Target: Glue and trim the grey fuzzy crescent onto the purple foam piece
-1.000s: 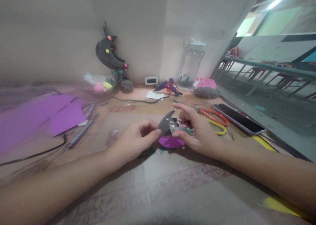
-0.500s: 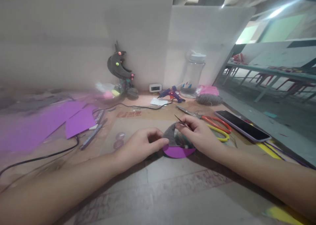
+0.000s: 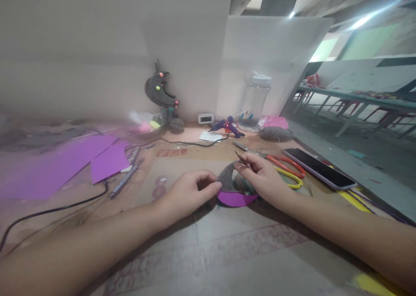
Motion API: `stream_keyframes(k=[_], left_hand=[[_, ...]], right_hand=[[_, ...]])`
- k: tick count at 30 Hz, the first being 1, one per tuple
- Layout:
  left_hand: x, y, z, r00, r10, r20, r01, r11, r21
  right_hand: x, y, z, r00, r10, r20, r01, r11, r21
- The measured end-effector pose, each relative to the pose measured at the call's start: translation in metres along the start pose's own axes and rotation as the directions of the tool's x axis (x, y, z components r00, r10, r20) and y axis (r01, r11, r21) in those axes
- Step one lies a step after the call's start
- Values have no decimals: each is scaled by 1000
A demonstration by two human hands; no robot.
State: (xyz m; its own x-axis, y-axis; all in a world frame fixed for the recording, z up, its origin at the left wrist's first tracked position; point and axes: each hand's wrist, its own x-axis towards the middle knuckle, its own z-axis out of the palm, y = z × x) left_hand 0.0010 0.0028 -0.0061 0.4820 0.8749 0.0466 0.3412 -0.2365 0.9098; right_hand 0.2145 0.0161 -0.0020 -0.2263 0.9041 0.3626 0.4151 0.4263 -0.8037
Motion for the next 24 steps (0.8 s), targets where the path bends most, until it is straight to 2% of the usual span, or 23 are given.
stream_keyframes(k=[2,4,8,11,13,15,19,24], left_hand=[[0,0,0,999,-4,-37,4,1000,-2],[0,-2,0,998,-18,-62,16,999,-44],[2,-7,-1,996,-62,-61,54,991,-120],[1,-7,-1,998,-32,-58,27,996,-83],[0,-5,-2,998,19,-67,-21,999,-33],[-1,-3,-2,996,37,-81,-37,999,2],[-3,0,-2,994,22,-106,-17,999,49],[-4,3,-3,993,43,-110,-33,995,97]], right_hand=[[0,2,-4,997,-79,12,80,994,-75],[0,3,-10,973,-230,31,231,955,-184],[-2,3,-18,868,-480,131,488,773,-405],[-6,-2,-17,778,-576,252,614,612,-498],[-8,-3,-14,735,-606,305,664,550,-507],[-8,-2,-13,735,-597,321,665,544,-512],[-4,3,-13,779,-558,286,614,584,-531],[0,6,-12,762,-583,284,622,535,-571]])
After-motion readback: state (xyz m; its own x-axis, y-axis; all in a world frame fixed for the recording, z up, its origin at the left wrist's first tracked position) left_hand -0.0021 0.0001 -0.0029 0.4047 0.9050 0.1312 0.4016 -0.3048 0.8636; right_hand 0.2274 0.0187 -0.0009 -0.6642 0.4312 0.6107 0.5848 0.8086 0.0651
